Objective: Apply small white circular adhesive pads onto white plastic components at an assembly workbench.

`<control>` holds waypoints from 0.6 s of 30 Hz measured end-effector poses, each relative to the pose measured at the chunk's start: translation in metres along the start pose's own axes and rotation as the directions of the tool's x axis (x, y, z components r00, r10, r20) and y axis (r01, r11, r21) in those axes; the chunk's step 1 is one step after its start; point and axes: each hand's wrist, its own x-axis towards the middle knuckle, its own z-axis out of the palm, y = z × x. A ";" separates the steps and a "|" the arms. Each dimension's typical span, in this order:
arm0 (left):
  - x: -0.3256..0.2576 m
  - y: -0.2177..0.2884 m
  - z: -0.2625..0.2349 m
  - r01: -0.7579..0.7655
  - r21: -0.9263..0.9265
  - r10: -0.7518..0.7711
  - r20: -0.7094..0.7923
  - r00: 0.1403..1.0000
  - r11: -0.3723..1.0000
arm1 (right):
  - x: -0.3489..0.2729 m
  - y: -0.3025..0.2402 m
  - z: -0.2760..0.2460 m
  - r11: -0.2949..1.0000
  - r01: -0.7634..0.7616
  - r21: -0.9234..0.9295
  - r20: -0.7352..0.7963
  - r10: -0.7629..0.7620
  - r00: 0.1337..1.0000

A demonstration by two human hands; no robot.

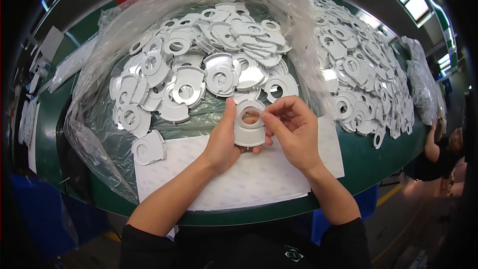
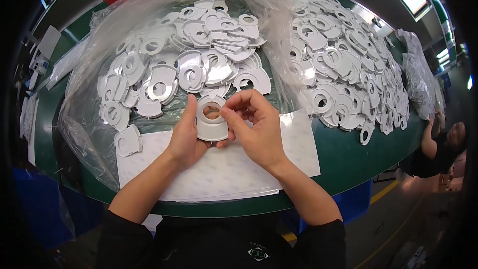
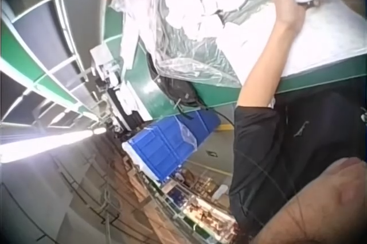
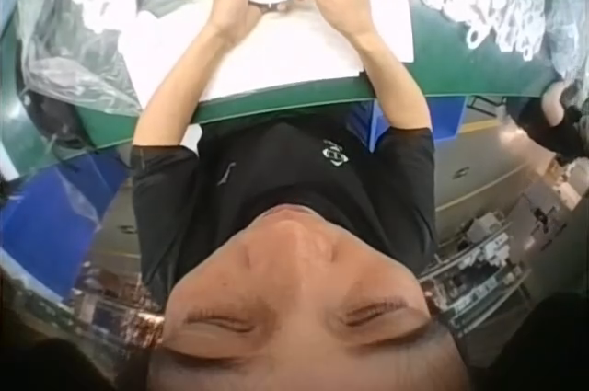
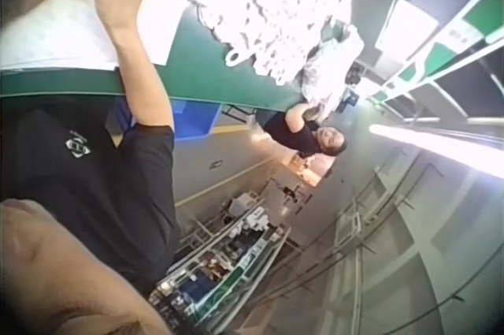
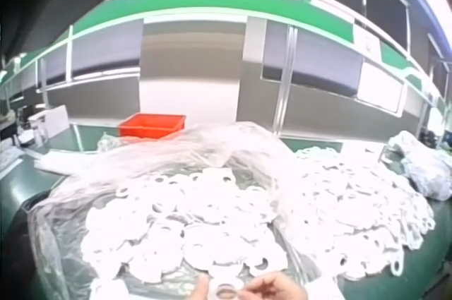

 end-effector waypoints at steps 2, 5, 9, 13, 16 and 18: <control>0.000 0.000 0.001 0.001 -0.004 -0.001 -0.001 1.000 1.000 | 0.000 0.000 0.000 1.000 0.002 -0.001 0.001 -0.002 1.000; -0.001 0.001 0.001 0.002 -0.009 -0.002 -0.006 1.000 1.000 | 0.001 0.001 0.000 1.000 -0.001 -0.002 0.001 0.001 1.000; -0.001 0.001 0.002 0.001 0.007 -0.001 -0.016 1.000 1.000 | 0.001 -0.001 0.001 1.000 -0.019 0.023 -0.003 0.019 1.000; 0.000 0.001 0.002 -0.007 0.005 0.007 -0.004 1.000 1.000 | 0.001 -0.001 0.001 1.000 -0.016 0.022 -0.003 0.016 1.000; -0.001 0.001 0.003 0.000 0.013 0.000 -0.014 1.000 1.000 | 0.001 0.001 -0.001 1.000 0.008 -0.008 0.010 -0.008 1.000; -0.001 0.002 0.003 -0.004 0.007 0.004 -0.009 1.000 1.000 | 0.001 0.000 0.000 1.000 -0.008 0.004 0.003 0.008 1.000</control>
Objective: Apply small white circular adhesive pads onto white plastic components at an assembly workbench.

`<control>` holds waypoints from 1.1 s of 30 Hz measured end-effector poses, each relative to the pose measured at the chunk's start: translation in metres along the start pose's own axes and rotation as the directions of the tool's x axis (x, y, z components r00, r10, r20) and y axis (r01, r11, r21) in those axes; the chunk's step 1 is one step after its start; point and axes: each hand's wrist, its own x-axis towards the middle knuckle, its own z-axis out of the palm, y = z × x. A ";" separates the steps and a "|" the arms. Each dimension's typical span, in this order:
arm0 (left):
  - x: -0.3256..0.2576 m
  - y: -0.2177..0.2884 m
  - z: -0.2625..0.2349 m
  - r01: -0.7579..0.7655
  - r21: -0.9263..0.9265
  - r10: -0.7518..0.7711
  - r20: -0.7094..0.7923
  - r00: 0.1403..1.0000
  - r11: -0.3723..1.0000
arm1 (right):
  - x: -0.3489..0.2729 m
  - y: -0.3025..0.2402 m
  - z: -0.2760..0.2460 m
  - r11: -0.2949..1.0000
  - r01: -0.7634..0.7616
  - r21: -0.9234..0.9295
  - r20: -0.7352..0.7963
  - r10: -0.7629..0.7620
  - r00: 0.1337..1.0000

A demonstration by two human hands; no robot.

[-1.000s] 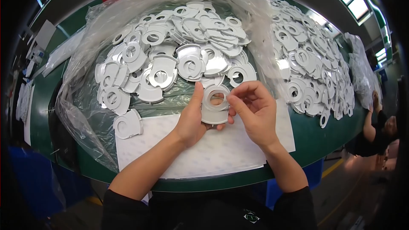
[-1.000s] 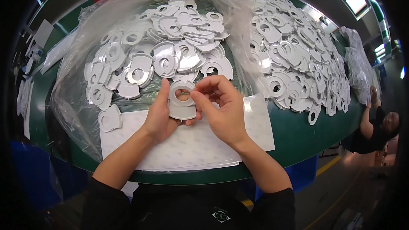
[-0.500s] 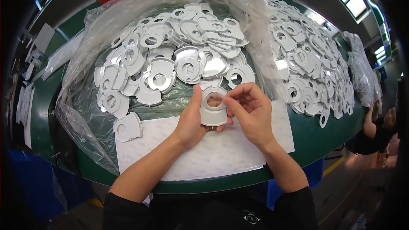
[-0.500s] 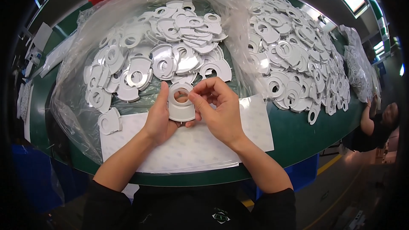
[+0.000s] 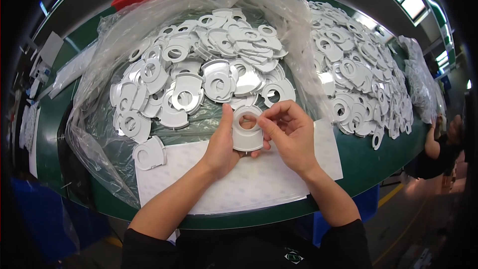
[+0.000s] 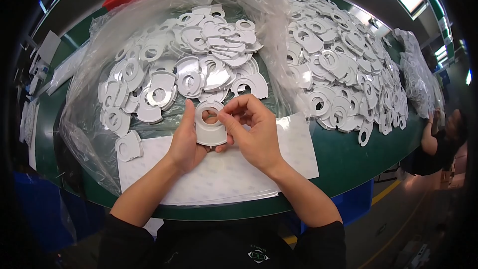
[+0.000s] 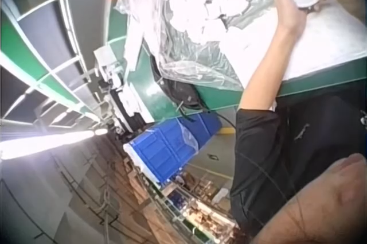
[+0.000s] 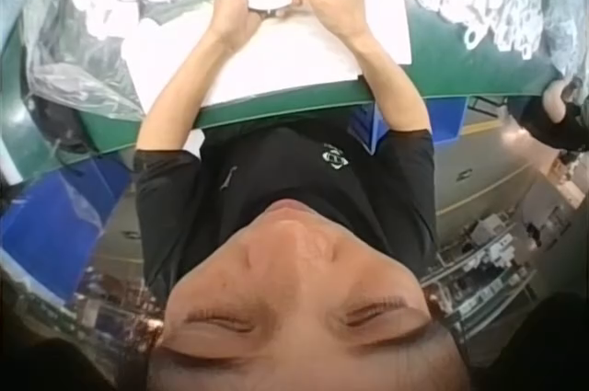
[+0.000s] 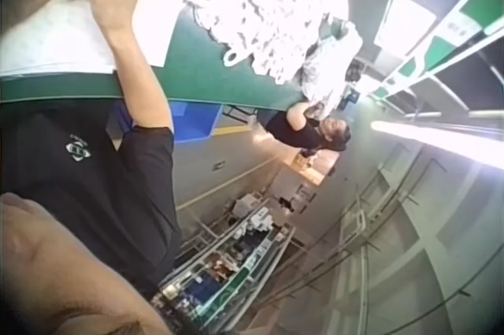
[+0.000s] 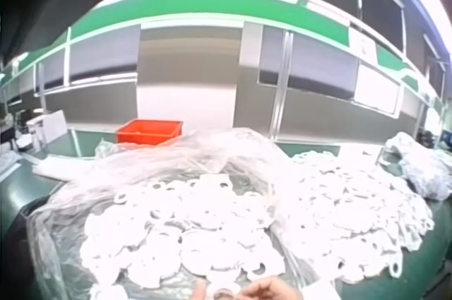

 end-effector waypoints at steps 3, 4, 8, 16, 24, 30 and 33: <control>0.000 -0.001 0.000 -0.015 -0.003 0.015 0.001 1.000 1.000 | -0.001 -0.001 0.001 1.000 -0.019 0.010 -0.010 0.019 1.000; 0.001 -0.001 0.000 -0.015 -0.001 0.015 0.004 1.000 1.000 | -0.001 -0.001 0.001 1.000 -0.016 0.009 -0.012 0.016 1.000; 0.003 -0.006 -0.009 -0.046 0.020 0.046 0.035 0.998 0.999 | -0.001 0.001 0.001 0.999 0.014 -0.043 -0.011 -0.015 1.000; 0.000 -0.002 0.001 -0.097 0.050 0.098 -0.011 0.995 0.994 | -0.002 0.003 0.001 0.992 0.063 -0.112 -0.033 -0.067 0.997; 0.001 -0.004 -0.002 -0.110 0.045 0.111 -0.019 0.994 0.993 | -0.003 0.000 0.003 0.979 0.097 -0.179 -0.054 -0.109 0.993; -0.002 -0.003 0.002 -0.110 0.030 0.112 -0.092 0.989 0.994 | 0.002 0.006 -0.009 0.495 0.542 -0.679 0.177 -0.606 0.775; -0.004 -0.003 0.003 -0.120 0.023 0.122 -0.090 0.988 0.992 | 0.004 -0.003 -0.001 0.309 0.528 -0.791 0.180 -0.707 0.684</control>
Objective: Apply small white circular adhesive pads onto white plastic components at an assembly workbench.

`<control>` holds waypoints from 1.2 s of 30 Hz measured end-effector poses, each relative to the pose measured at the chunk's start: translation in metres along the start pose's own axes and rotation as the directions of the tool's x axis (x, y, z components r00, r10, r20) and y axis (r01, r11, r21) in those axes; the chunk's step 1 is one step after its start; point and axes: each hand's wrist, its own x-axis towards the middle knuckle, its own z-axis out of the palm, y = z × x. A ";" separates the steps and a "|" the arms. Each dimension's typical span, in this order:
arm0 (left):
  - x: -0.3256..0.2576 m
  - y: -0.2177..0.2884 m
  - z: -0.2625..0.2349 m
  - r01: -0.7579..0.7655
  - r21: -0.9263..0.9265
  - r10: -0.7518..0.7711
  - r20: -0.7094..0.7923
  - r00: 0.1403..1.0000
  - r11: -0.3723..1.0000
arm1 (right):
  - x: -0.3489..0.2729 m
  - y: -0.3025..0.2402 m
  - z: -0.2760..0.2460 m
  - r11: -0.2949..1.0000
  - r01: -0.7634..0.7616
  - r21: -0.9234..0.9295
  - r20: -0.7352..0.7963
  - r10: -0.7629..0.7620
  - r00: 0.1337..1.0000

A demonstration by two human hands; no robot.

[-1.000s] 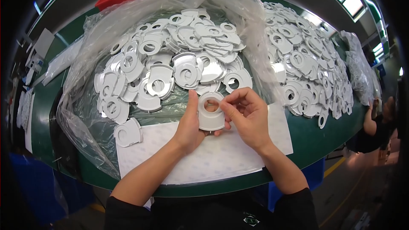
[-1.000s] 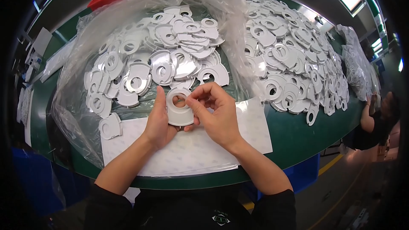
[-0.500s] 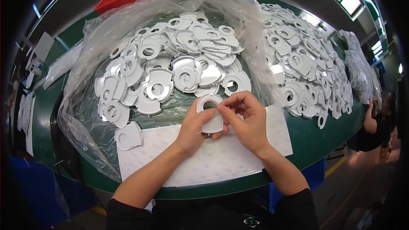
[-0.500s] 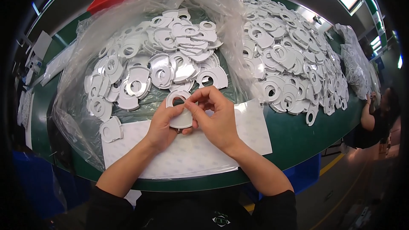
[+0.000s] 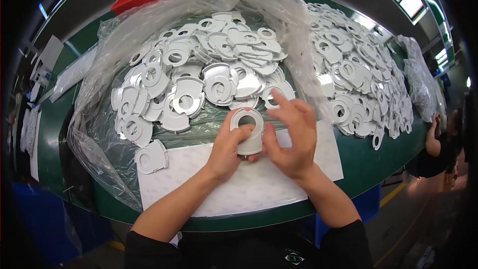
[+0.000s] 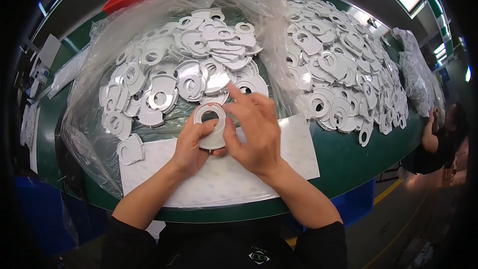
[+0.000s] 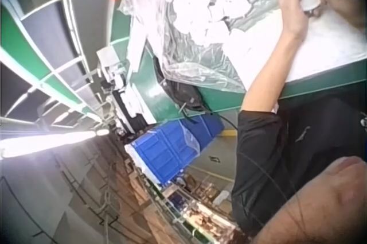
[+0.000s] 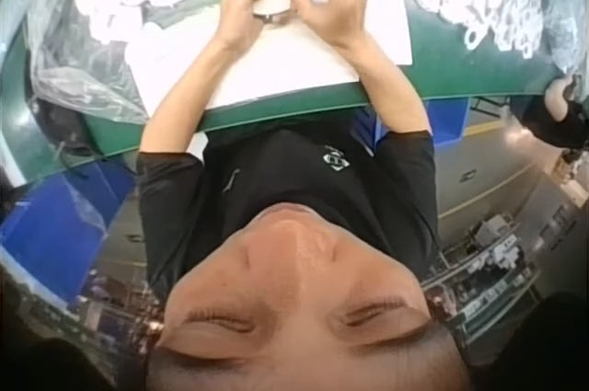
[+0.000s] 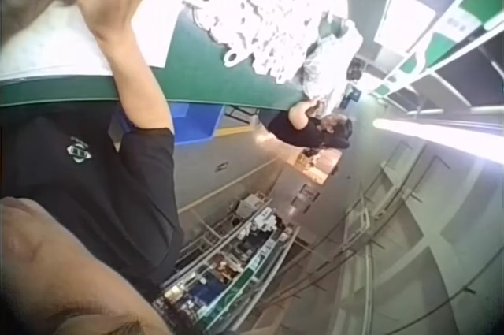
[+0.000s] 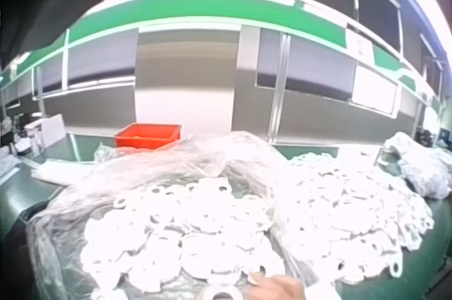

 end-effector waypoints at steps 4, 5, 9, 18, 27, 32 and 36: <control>0.000 0.001 -0.002 0.024 -0.021 -0.023 0.050 0.998 0.999 | -0.003 0.004 -0.004 0.908 -0.350 0.232 0.074 0.342 0.937; 0.000 0.002 0.001 0.017 0.009 -0.017 0.047 0.999 1.000 | -0.006 0.005 -0.003 0.794 -0.506 0.336 0.218 0.458 0.862; 0.001 0.001 0.001 -0.001 0.084 -0.006 0.077 0.997 0.996 | -0.001 0.001 -0.005 0.297 -0.797 0.525 0.548 0.598 0.584; -0.002 0.000 0.002 -0.009 0.320 -0.042 0.154 0.987 0.947 | 0.000 0.003 -0.008 0.274 -0.837 0.474 0.554 0.646 0.525; -0.003 -0.004 0.001 -0.047 0.387 -0.036 0.203 0.979 0.921 | 0.002 -0.005 -0.007 0.304 -0.868 0.393 0.514 0.710 0.481; -0.004 -0.002 0.003 -0.052 0.443 -0.050 0.216 0.975 0.895 | -0.007 -0.003 -0.005 0.625 -0.773 0.109 0.397 0.685 0.611; -0.001 0.000 0.004 -0.010 0.379 -0.054 0.157 0.986 0.925 | -0.003 -0.003 -0.011 0.820 -0.573 -0.020 0.388 0.534 0.751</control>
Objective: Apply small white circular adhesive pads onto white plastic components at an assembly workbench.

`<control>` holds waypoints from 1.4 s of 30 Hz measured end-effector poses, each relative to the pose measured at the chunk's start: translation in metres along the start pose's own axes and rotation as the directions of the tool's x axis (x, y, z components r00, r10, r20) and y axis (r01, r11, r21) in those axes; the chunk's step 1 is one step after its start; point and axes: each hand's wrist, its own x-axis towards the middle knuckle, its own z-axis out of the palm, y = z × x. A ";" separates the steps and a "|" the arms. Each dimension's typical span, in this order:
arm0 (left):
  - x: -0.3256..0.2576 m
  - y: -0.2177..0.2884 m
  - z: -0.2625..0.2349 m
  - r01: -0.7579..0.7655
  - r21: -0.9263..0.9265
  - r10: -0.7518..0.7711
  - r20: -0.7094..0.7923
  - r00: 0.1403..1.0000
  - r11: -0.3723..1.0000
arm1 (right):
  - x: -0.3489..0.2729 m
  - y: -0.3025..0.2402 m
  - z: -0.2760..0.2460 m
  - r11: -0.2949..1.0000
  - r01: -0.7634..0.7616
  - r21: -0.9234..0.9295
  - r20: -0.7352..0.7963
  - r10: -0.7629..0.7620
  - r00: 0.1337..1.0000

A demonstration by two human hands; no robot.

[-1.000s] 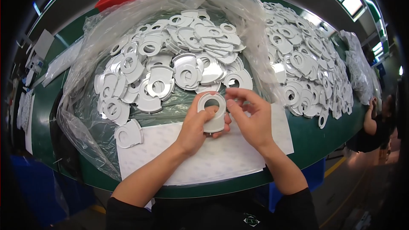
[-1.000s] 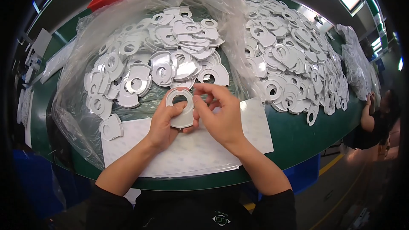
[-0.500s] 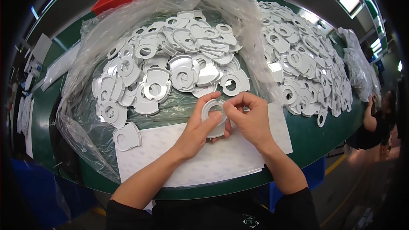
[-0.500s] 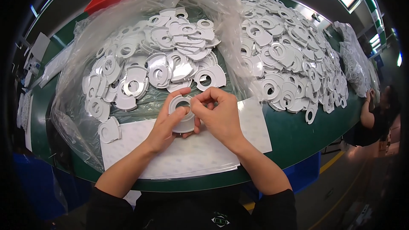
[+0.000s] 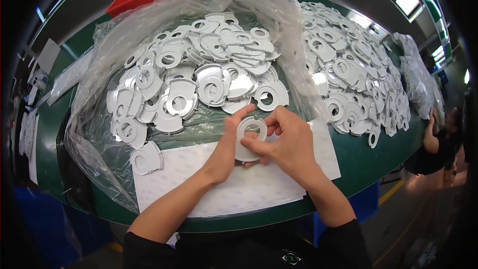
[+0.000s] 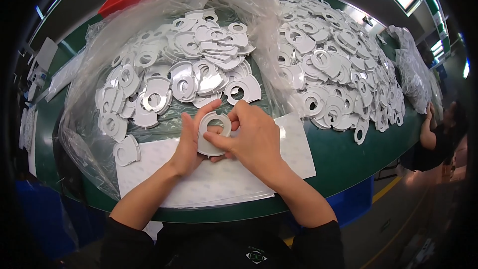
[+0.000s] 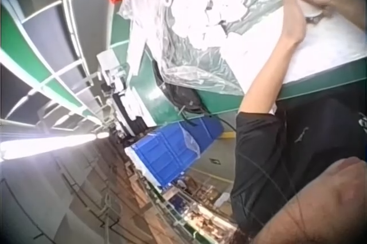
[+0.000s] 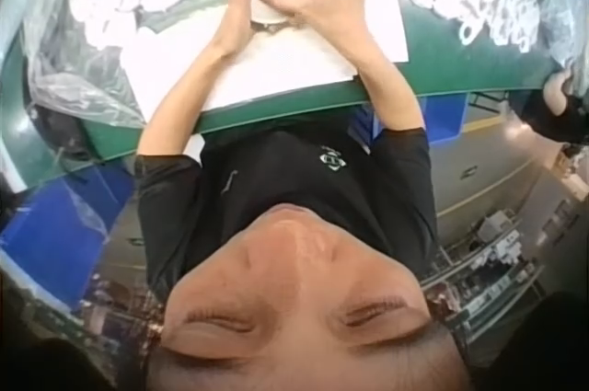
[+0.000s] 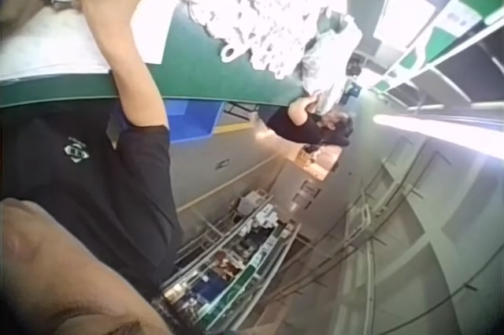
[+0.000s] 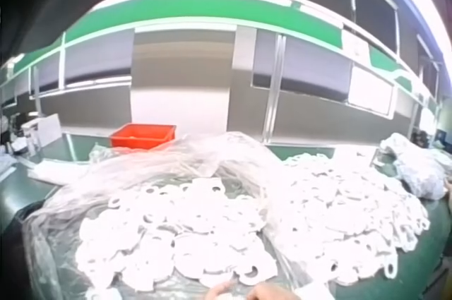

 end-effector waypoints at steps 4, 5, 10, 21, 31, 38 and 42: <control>0.001 0.006 -0.003 0.065 -0.146 -0.068 -0.010 0.998 0.987 | 0.003 0.003 -0.009 0.989 0.101 0.109 0.055 -0.107 0.993; 0.002 0.003 -0.006 0.068 -0.169 -0.067 0.012 0.998 0.983 | 0.003 0.000 -0.010 0.988 0.103 0.112 0.056 -0.110 0.992; 0.004 0.004 -0.007 0.118 -0.222 -0.112 0.043 0.993 0.968 | 0.001 -0.005 -0.009 0.972 -0.062 0.227 0.093 0.041 0.995; 0.002 0.004 -0.007 0.183 -0.126 -0.168 0.122 0.978 0.975 | 0.004 0.018 0.000 0.943 -0.132 0.306 0.127 0.097 0.987; -0.003 0.057 -0.041 0.024 0.980 0.726 -0.164 0.667 0.199 | 0.036 0.056 -0.077 0.149 0.166 0.975 -0.215 0.422 0.881; -0.011 0.037 -0.075 0.452 0.880 0.746 -0.204 0.634 -0.144 | 0.008 0.010 -0.009 0.845 0.106 0.524 0.039 -0.149 0.988; -0.003 0.035 -0.069 0.420 0.895 0.731 -0.185 0.656 -0.151 | -0.021 -0.008 0.023 0.820 0.560 0.118 0.399 -0.556 0.729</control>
